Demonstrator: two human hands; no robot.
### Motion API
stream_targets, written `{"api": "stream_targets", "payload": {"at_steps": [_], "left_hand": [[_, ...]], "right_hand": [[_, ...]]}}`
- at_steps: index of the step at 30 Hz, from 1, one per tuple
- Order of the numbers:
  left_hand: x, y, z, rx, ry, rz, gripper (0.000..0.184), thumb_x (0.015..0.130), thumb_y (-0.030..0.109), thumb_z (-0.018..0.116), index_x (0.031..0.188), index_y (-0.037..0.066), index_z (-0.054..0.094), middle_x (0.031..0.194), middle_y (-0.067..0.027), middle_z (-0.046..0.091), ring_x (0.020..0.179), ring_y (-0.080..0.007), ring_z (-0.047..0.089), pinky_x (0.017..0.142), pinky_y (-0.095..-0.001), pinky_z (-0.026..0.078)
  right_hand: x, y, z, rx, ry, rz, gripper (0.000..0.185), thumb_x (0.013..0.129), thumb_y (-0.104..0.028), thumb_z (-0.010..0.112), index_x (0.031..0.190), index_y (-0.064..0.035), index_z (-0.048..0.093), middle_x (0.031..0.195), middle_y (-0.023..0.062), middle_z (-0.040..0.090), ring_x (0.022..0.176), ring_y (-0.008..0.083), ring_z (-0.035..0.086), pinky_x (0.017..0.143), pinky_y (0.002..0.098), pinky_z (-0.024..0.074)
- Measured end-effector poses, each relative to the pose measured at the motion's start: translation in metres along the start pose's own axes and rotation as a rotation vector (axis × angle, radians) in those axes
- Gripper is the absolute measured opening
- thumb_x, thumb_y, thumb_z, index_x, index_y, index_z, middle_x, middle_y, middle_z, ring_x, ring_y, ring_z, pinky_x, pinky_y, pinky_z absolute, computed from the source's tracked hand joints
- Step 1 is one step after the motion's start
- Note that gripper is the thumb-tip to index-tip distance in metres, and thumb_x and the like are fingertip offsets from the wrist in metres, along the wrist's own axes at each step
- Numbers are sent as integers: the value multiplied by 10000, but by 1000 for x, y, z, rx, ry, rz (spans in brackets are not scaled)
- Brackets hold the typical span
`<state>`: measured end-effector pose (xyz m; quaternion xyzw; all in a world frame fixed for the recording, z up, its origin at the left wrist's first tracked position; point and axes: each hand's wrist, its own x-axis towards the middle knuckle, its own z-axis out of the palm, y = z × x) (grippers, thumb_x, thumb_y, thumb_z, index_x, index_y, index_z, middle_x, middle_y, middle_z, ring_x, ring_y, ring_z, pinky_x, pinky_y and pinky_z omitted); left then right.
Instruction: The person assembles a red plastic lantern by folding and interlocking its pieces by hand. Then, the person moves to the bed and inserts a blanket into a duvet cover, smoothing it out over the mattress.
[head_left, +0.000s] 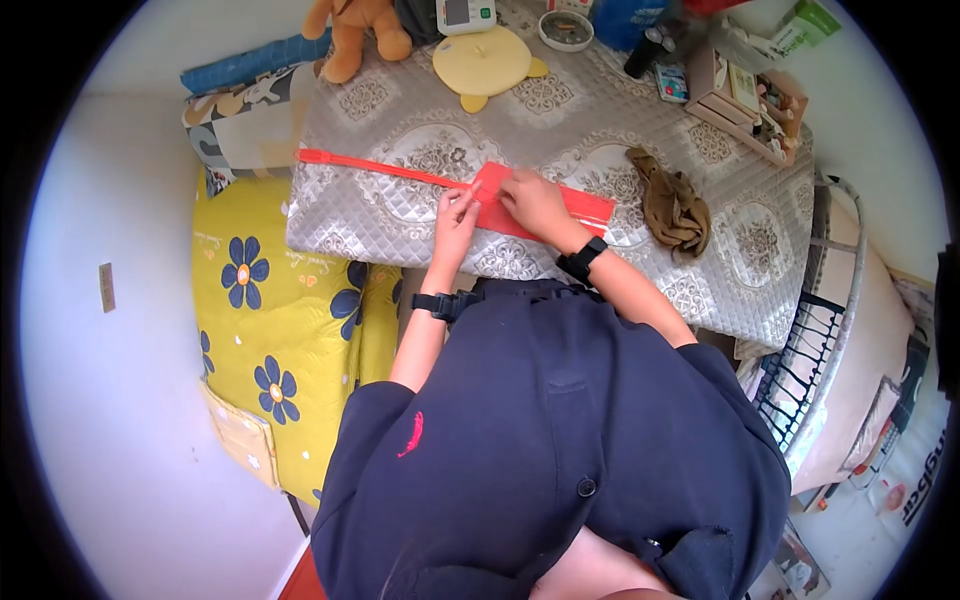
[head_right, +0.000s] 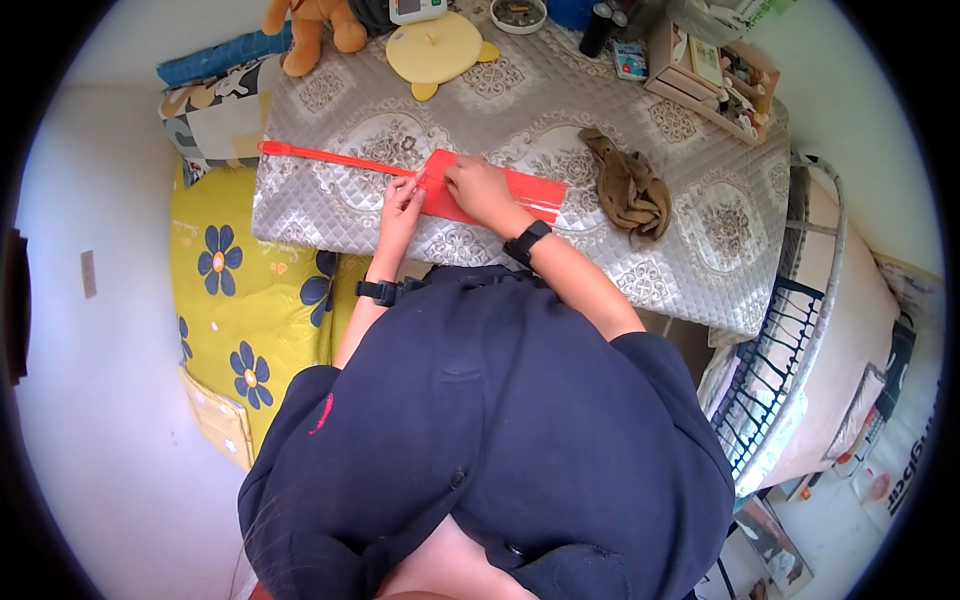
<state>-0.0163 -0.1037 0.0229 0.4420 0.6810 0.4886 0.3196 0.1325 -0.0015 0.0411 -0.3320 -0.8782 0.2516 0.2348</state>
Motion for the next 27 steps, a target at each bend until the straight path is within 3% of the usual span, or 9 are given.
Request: {"api": "stream_targets", "payload": {"at_steps": [4, 7, 10, 14, 17, 19, 21, 25, 27], "left_hand": [[2, 7, 3, -131, -2, 69, 335, 896, 85, 587, 1229, 48, 595, 1079, -68, 599, 853, -93, 569, 761, -219, 456], [2, 14, 7, -368, -75, -121, 282, 889, 49, 598, 1165, -4, 615, 1089, -73, 613, 846, -94, 592, 771, -211, 473], [5, 4, 9, -385, -76, -102, 214, 866, 41, 637, 1067, -22, 597, 965, -47, 623, 758, -80, 582, 717, -208, 484], [8, 1, 5, -375, -49, -105, 240, 834, 69, 687, 999, 33, 518, 736, 17, 565, 650, -36, 517, 586, -185, 420], [5, 8, 0, -283, -118, -172, 243, 838, 79, 676, 1001, 35, 501, 628, 37, 524, 569, -21, 476, 506, -183, 361], [5, 16, -2, -230, -153, -223, 226, 844, 74, 659, 1007, 31, 508, 589, 41, 514, 536, -19, 461, 479, -185, 335], [4, 18, -2, -291, -171, -293, 187, 850, 38, 598, 1015, 19, 511, 574, 22, 531, 490, -42, 461, 454, -195, 338], [7, 13, -4, -362, -295, -324, 174, 853, 18, 536, 1026, 15, 516, 623, -2, 579, 511, -72, 517, 484, -206, 371], [4, 27, -5, -381, -280, -446, 181, 882, 89, 486, 1043, 28, 543, 693, -35, 632, 597, -85, 580, 571, -202, 394]], "right_hand": [[-10, -12, -8, 43, -82, -39, 85, 748, -135, 618, 784, -67, 654, 793, 118, 616, 778, 316, 608, 677, 422, 500], [-16, -18, -16, 71, -109, 3, 89, 753, -139, 614, 779, -68, 660, 795, 116, 637, 777, 307, 623, 685, 425, 506], [-20, -21, -20, 90, -140, 75, 115, 765, -142, 608, 809, -56, 670, 791, 121, 656, 760, 313, 629, 677, 431, 504], [-23, -18, -21, 187, -140, 154, 146, 780, -157, 614, 851, -46, 677, 808, 133, 667, 758, 331, 630, 675, 425, 501], [-24, -21, -26, 303, -259, 256, 196, 815, -189, 624, 915, -25, 662, 832, 152, 663, 745, 287, 639, 669, 373, 497], [-27, -20, -20, 517, -216, 332, 200, 833, -184, 638, 934, -13, 657, 805, 116, 676, 740, 187, 653, 676, 311, 501], [-26, -17, -15, 635, -239, 404, 189, 823, -167, 648, 929, -10, 660, 788, 93, 677, 719, 157, 641, 669, 293, 499], [-31, -9, -2, 860, -218, 426, 175, 827, -140, 657, 936, -3, 663, 801, 48, 682, 740, 99, 627, 690, 258, 503], [-30, -15, -9, 951, -240, 427, 176, 843, -103, 642, 968, 21, 652, 843, 62, 682, 778, 104, 627, 729, 256, 505]]}}
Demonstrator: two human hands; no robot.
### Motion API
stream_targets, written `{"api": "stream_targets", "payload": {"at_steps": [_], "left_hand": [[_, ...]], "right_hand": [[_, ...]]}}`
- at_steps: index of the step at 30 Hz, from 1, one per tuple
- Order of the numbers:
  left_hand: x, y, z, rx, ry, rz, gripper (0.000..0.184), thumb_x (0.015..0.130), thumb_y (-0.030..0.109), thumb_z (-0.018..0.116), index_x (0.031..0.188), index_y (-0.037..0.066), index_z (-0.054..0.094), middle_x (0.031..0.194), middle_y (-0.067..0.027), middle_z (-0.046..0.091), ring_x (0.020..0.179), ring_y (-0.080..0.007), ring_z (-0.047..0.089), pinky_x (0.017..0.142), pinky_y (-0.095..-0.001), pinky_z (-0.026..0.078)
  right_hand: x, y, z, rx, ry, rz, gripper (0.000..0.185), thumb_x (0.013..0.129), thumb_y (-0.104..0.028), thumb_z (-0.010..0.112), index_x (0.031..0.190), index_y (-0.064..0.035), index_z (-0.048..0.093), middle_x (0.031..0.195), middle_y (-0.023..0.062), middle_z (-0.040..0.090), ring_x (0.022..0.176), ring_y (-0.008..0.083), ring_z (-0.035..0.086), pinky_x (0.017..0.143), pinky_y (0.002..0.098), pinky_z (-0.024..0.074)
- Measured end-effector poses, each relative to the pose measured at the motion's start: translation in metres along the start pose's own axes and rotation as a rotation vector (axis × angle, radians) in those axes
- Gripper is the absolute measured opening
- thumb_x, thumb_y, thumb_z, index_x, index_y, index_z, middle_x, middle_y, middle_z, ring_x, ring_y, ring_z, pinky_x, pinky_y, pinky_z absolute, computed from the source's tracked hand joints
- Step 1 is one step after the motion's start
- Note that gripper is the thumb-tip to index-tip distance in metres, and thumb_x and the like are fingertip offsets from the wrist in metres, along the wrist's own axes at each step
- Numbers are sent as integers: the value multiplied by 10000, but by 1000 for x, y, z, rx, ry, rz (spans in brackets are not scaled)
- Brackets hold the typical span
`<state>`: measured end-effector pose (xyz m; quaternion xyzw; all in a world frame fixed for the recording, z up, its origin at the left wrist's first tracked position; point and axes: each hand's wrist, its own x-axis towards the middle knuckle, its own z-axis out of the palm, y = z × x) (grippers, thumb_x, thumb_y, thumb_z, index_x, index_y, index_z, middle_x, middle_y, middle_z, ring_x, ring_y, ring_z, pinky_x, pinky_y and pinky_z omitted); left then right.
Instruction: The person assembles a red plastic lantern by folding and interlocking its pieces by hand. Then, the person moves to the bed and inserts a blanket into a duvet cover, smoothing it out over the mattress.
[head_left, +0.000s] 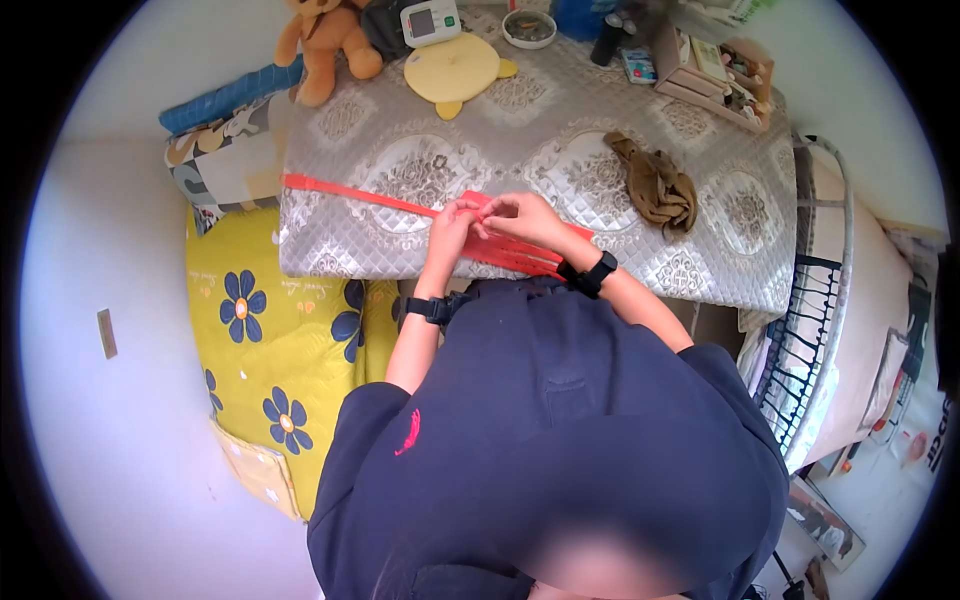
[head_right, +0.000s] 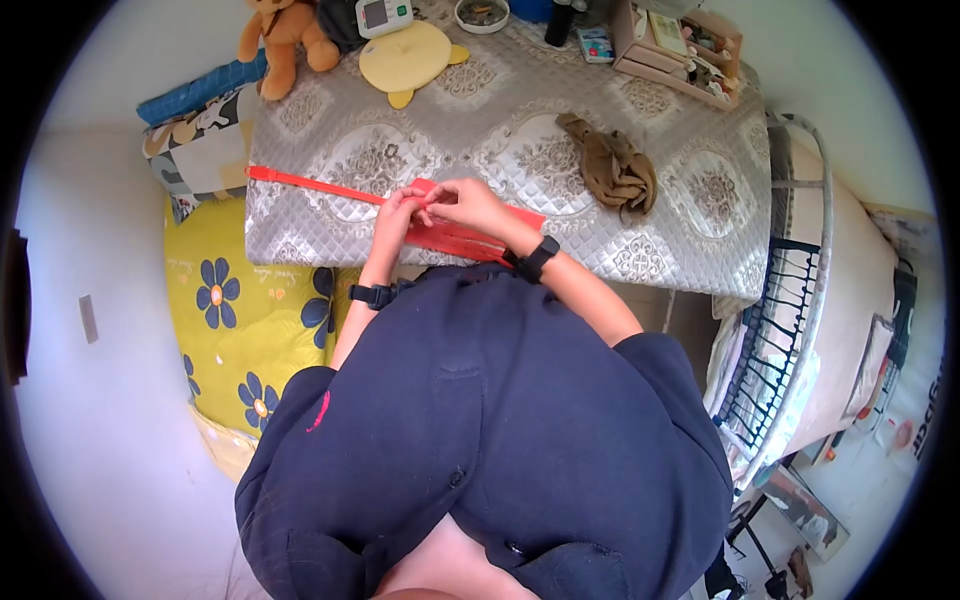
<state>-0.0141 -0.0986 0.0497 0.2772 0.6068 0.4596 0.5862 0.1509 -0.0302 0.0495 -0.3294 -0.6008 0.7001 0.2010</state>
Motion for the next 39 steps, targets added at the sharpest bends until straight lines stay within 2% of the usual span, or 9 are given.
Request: {"api": "stream_targets", "payload": {"at_steps": [9, 12, 18, 22, 27, 30, 34, 37, 39], "left_hand": [[8, -36, -26, -134, -136, -46, 354, 872, 46, 479, 1215, -5, 552, 1047, -79, 637, 903, -133, 616, 737, -230, 477], [-8, -12, -16, -206, -122, -114, 410, 843, 8, 551, 1252, -5, 531, 1016, -41, 613, 866, -92, 568, 762, -204, 448], [-8, -13, -28, -246, -292, -169, 543, 830, -12, 545, 1353, -21, 399, 1012, -60, 610, 865, -113, 595, 802, -239, 486], [-3, -4, -31, -388, -396, -307, 525, 844, 28, 525, 1348, -39, 394, 1055, -85, 604, 895, -146, 612, 900, -303, 494], [27, -25, -64, -792, -581, -517, 382, 941, 108, 433, 1285, -60, 442, 1235, -209, 555, 1175, -355, 532, 1004, -448, 442], [30, -21, -62, -469, -600, -444, 390, 960, 142, 463, 1296, -52, 425, 1229, -191, 560, 1167, -328, 541, 1013, -437, 435], [30, -3, -51, -443, -650, -451, 419, 951, 149, 511, 1314, -31, 406, 1220, -160, 569, 1119, -286, 582, 949, -381, 491], [41, 1, -50, -92, -627, -346, 407, 928, 146, 571, 1285, -7, 450, 1106, -102, 626, 826, -186, 682, 637, -229, 528], [49, 6, -53, 55, -586, -286, 373, 921, 148, 585, 1244, -11, 490, 1048, -92, 646, 753, -164, 675, 605, -211, 500]], "right_hand": [[-7, -4, 7, -317, 12, -298, 135, 859, -77, 604, 954, -26, 686, 910, 107, 665, 846, 216, 642, 767, 317, 507], [-3, 7, 9, -316, 12, -324, 129, 820, -102, 650, 924, -44, 700, 881, 107, 657, 848, 227, 632, 762, 331, 507], [-4, 3, 16, -410, 32, -79, 136, 736, -155, 704, 842, -72, 725, 839, 98, 661, 798, 234, 637, 721, 345, 504], [3, 18, 22, -381, 142, -165, 189, 708, -179, 699, 841, -45, 696, 774, 99, 691, 688, 214, 655, 619, 330, 502], [2, 6, 32, -306, 194, -7, 227, 709, -196, 687, 866, -34, 665, 765, 98, 677, 664, 210, 632, 598, 328, 488], [6, 5, 39, -314, 268, 19, 208, 720, -207, 666, 828, -31, 644, 749, 92, 657, 663, 222, 616, 584, 342, 473], [4, -3, 46, -333, 403, 24, 187, 748, -219, 611, 771, -33, 611, 744, 108, 631, 695, 276, 609, 600, 384, 460], [3, -9, 39, -485, 418, -24, 176, 762, -218, 590, 784, -46, 622, 768, 125, 639, 733, 313, 615, 626, 409, 463], [8, -3, 33, -554, 391, -23, 172, 773, -223, 601, 802, -54, 622, 780, 123, 639, 747, 311, 617, 636, 407, 468]]}}
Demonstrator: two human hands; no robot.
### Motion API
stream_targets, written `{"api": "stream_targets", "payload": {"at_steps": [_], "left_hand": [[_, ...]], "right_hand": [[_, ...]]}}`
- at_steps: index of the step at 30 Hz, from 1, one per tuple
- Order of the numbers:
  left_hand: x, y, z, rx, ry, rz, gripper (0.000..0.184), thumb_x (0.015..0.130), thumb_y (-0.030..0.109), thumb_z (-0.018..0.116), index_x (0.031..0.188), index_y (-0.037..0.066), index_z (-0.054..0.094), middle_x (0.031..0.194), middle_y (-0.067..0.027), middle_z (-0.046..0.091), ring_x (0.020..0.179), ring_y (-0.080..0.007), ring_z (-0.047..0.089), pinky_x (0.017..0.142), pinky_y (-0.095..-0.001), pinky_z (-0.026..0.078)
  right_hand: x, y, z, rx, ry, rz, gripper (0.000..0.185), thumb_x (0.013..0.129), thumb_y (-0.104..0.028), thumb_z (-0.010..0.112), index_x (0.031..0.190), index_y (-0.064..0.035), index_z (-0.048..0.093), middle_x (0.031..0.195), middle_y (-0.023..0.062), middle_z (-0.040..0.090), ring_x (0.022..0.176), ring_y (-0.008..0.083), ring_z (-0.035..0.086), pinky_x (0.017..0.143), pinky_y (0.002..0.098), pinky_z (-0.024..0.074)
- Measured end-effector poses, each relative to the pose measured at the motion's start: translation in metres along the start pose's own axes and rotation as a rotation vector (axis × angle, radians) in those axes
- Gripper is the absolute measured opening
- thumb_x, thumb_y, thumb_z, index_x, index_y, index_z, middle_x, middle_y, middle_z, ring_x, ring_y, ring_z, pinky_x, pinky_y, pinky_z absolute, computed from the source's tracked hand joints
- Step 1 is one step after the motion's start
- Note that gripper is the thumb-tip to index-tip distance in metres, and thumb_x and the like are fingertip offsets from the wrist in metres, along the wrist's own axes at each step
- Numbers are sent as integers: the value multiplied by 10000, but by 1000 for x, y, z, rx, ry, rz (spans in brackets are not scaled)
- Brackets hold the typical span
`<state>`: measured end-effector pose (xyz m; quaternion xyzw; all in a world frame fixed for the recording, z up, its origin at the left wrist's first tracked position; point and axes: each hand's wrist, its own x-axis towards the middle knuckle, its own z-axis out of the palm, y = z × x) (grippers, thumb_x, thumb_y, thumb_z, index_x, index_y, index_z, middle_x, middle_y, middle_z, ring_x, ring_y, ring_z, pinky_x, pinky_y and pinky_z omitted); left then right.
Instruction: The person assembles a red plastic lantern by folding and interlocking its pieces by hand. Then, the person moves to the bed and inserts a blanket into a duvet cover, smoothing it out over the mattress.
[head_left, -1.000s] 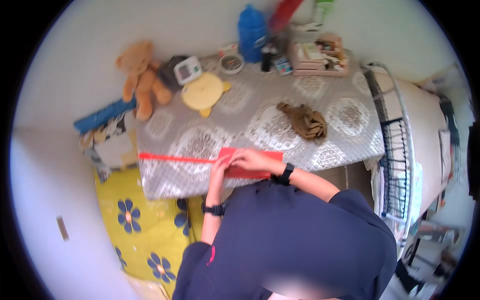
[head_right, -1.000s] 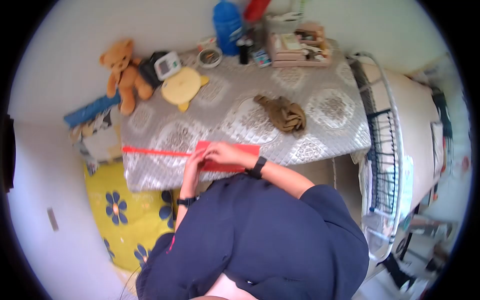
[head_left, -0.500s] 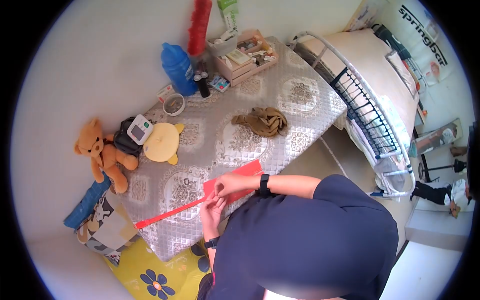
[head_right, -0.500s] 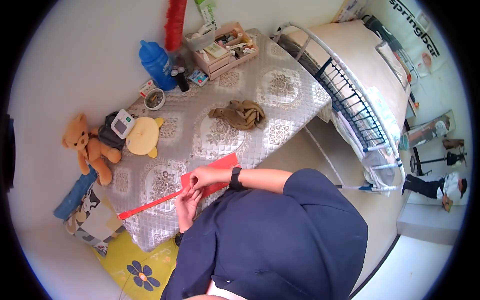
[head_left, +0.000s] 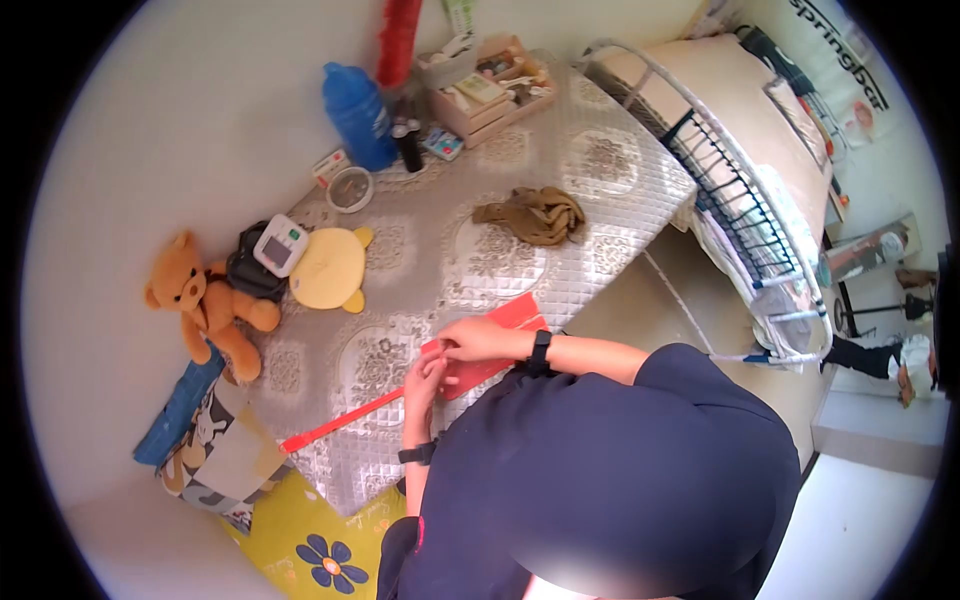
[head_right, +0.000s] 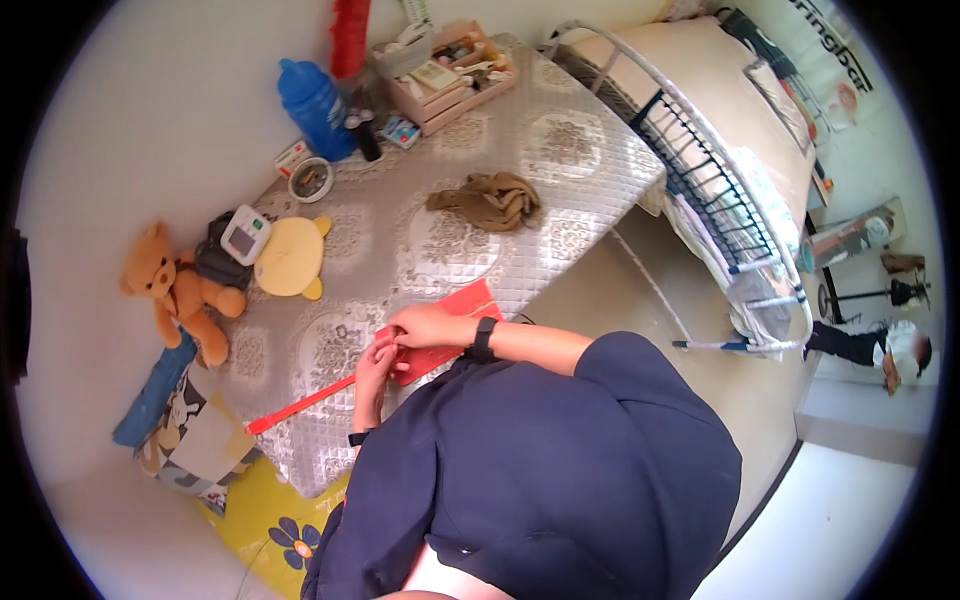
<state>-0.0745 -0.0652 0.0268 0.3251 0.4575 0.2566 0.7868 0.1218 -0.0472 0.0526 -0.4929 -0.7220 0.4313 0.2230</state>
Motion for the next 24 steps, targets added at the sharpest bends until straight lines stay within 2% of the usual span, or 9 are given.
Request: {"api": "stream_targets", "payload": {"at_steps": [2, 6, 10, 14, 16, 18, 19, 21, 24], "left_hand": [[1, 8, 0, 184, 96, 26, 268, 900, 135, 614, 1113, -26, 591, 885, -67, 681, 599, -105, 638, 538, -170, 430], [15, 4, -10, 223, 145, 35, 193, 904, 106, 603, 1021, -47, 611, 845, -84, 682, 598, -102, 626, 544, -190, 454], [8, 10, -8, 218, 107, 51, 152, 918, 107, 575, 951, -38, 604, 828, -81, 675, 601, -103, 621, 548, -201, 462], [8, 13, 0, 245, 108, 102, 136, 915, 107, 564, 953, -20, 595, 800, -71, 664, 606, -101, 623, 517, -200, 449], [6, 13, 4, 276, 191, 93, 121, 911, 111, 554, 946, 0, 584, 745, -52, 639, 581, -93, 606, 483, -196, 433], [7, 12, 6, 257, 211, 141, 117, 909, 114, 550, 937, 4, 575, 725, -45, 630, 564, -87, 594, 466, -193, 420], [10, 12, 6, 237, 230, 180, 113, 908, 117, 547, 929, 8, 567, 704, -38, 621, 547, -82, 582, 448, -190, 407], [15, 8, 1, 246, 265, 203, 100, 916, 107, 526, 925, 9, 546, 657, -32, 596, 501, -75, 549, 430, -194, 393], [15, 7, -7, 188, 318, 261, 103, 940, 113, 501, 951, 13, 518, 615, -50, 577, 437, -74, 497, 405, -200, 367]], "right_hand": [[7, 2, -1, -86, -28, -4, 162, 775, -228, 626, 809, -70, 627, 787, 114, 638, 767, 305, 621, 646, 411, 472], [15, -4, -4, -204, -71, -18, 161, 775, -232, 639, 811, -76, 629, 806, 103, 635, 784, 303, 617, 648, 417, 468], [13, -3, 0, -141, -59, -18, 126, 755, -190, 643, 782, -67, 633, 803, 108, 644, 772, 305, 626, 648, 419, 475], [11, -2, -7, -95, -121, -23, 158, 799, -210, 637, 849, -61, 620, 821, 112, 628, 806, 310, 609, 696, 413, 473], [12, -4, -5, -88, -139, -26, 180, 802, -207, 636, 888, -51, 611, 849, 119, 627, 826, 315, 606, 717, 413, 475], [13, -2, -4, -110, -72, -148, 251, 813, -203, 628, 994, -37, 575, 945, 138, 623, 878, 325, 599, 763, 411, 474], [14, 0, -5, -116, -69, -154, 251, 813, -203, 628, 994, -37, 575, 945, 138, 623, 878, 325, 599, 763, 411, 474], [13, 1, -3, 54, -103, -139, 310, 787, -171, 637, 1044, -18, 554, 955, 167, 618, 911, 335, 594, 765, 409, 476], [12, 14, 8, 94, -64, -151, 306, 822, -184, 636, 1085, -41, 570, 1005, 139, 621, 918, 324, 595, 799, 395, 470]]}}
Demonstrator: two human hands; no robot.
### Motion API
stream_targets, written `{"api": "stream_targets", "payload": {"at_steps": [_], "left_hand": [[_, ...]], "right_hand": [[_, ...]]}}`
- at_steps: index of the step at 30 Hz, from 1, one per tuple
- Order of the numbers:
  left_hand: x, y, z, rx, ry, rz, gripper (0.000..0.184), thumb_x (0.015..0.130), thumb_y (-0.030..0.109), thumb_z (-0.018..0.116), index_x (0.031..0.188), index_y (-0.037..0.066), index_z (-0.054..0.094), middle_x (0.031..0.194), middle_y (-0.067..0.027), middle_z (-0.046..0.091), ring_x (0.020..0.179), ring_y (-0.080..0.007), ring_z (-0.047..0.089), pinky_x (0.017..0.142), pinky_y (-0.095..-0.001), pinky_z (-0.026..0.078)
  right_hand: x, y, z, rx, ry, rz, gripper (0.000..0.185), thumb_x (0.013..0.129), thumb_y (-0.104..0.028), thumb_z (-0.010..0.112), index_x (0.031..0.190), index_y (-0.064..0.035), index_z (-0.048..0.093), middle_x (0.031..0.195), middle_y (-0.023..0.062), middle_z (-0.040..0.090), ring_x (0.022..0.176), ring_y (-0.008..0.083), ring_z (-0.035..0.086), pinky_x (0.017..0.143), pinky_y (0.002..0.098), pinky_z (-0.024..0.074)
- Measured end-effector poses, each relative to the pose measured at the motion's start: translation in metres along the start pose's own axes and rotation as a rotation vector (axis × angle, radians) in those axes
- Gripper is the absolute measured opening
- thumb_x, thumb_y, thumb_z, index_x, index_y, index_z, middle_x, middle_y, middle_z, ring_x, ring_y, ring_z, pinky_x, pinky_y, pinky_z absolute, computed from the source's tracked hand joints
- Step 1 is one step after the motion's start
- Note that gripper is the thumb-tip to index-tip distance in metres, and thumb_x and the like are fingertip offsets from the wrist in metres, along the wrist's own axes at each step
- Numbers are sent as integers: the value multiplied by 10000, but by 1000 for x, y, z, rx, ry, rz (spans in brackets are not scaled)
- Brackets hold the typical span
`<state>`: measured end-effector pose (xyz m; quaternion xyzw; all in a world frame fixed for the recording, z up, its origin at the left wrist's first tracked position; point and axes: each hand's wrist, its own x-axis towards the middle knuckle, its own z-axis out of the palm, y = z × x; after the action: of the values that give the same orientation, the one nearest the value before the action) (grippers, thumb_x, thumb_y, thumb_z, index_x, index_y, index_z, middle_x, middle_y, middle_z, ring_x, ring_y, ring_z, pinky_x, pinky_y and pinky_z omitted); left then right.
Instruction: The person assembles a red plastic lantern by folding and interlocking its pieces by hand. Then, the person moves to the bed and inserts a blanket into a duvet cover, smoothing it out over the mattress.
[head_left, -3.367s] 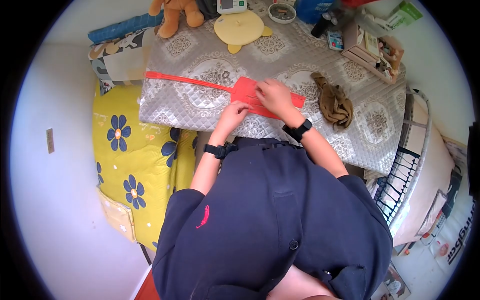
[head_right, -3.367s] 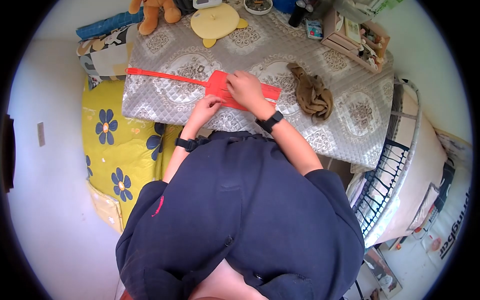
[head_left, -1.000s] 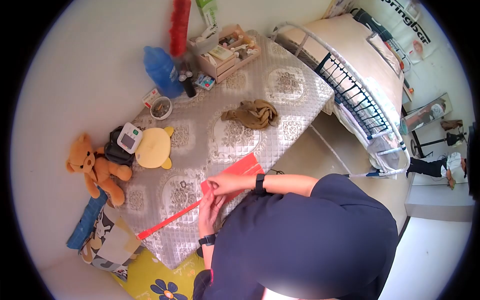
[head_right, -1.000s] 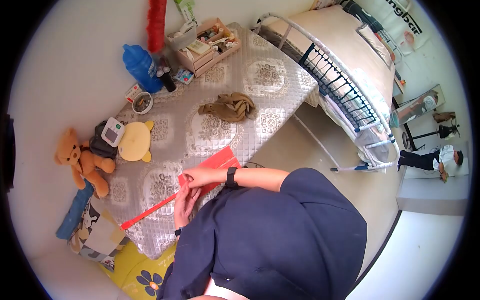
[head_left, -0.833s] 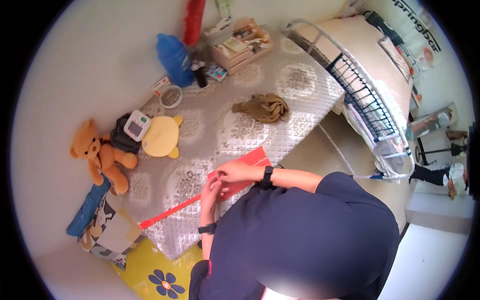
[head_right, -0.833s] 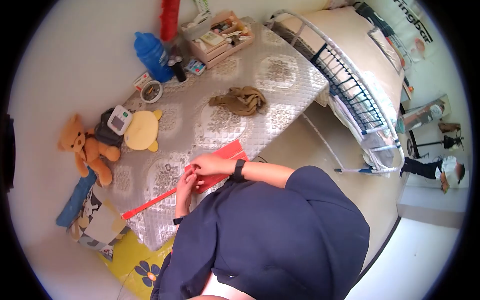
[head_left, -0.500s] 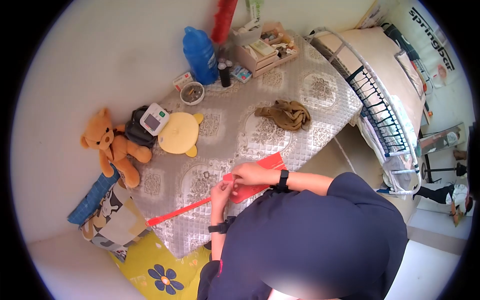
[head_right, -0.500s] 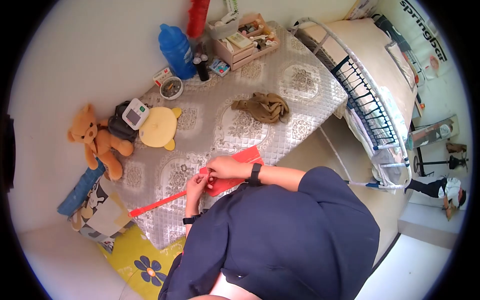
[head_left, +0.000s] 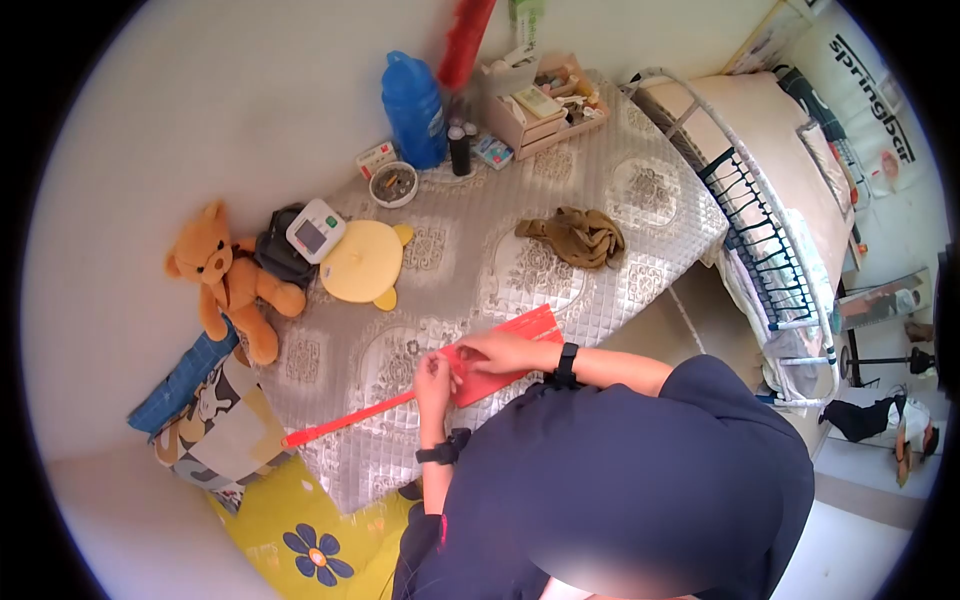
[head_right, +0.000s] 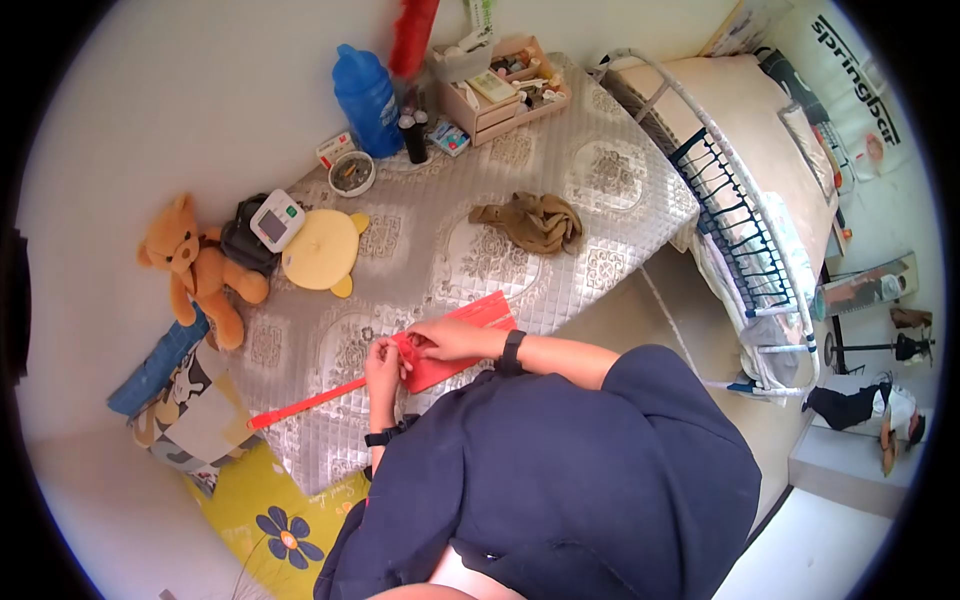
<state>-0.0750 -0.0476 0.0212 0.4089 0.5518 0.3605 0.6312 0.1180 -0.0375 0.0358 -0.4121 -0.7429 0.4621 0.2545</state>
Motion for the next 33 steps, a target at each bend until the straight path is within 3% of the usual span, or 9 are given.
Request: {"api": "stream_targets", "payload": {"at_steps": [4, 10, 20, 26, 28, 31, 33], "left_hand": [[1, -7, -14, -36, 110, 36, 123, 944, 130, 511, 945, 8, 523, 614, -42, 568, 452, -72, 494, 420, -199, 368], [-6, -7, -50, 107, 307, 204, 137, 926, 123, 544, 925, -14, 544, 687, -44, 578, 501, -77, 510, 464, -232, 406], [-36, 6, -85, 236, 412, 195, 93, 868, 77, 572, 870, -14, 557, 704, -49, 575, 489, -85, 509, 453, -235, 408], [-64, 13, -114, 31, 563, 181, 111, 902, 114, 535, 933, 8, 526, 744, -46, 569, 503, -86, 502, 461, -226, 398], [-65, 15, -146, -112, 734, 332, 124, 925, 140, 512, 967, 23, 512, 779, -41, 565, 565, -82, 505, 525, -217, 414], [-74, 26, -143, 107, 689, 278, 139, 934, 154, 508, 993, 29, 518, 798, -38, 564, 620, -80, 501, 595, -213, 424], [-75, 23, -118, 124, 547, 247, 162, 936, 166, 518, 1016, 27, 539, 799, -32, 567, 653, -85, 516, 623, -225, 433]], "right_hand": [[-1, 3, 7, -111, 72, -52, 188, 815, -155, 647, 970, -49, 631, 945, 117, 633, 928, 310, 579, 805, 392, 465], [1, 12, 14, -194, 66, -79, 193, 771, -142, 657, 946, -63, 636, 957, 107, 627, 945, 316, 554, 830, 398, 454], [0, 11, 14, -135, 108, -151, 167, 798, -105, 638, 953, -42, 638, 946, 104, 630, 925, 297, 556, 829, 389, 452], [-2, 14, 14, -122, 82, -59, 235, 787, -79, 643, 1021, -63, 645, 1058, 110, 631, 1023, 303, 549, 917, 378, 431], [-2, 13, 15, -105, 56, -47, 237, 786, -79, 644, 1023, -68, 647, 1070, 111, 628, 1043, 304, 541, 928, 382, 425], [5, 11, 11, -127, 50, -35, 239, 783, -87, 646, 1023, -78, 650, 1082, 108, 619, 1057, 304, 532, 936, 384, 420], [-1, 6, 13, -168, 51, -44, 238, 780, -104, 651, 1018, -88, 654, 1082, 101, 605, 1044, 304, 530, 929, 381, 423]]}}
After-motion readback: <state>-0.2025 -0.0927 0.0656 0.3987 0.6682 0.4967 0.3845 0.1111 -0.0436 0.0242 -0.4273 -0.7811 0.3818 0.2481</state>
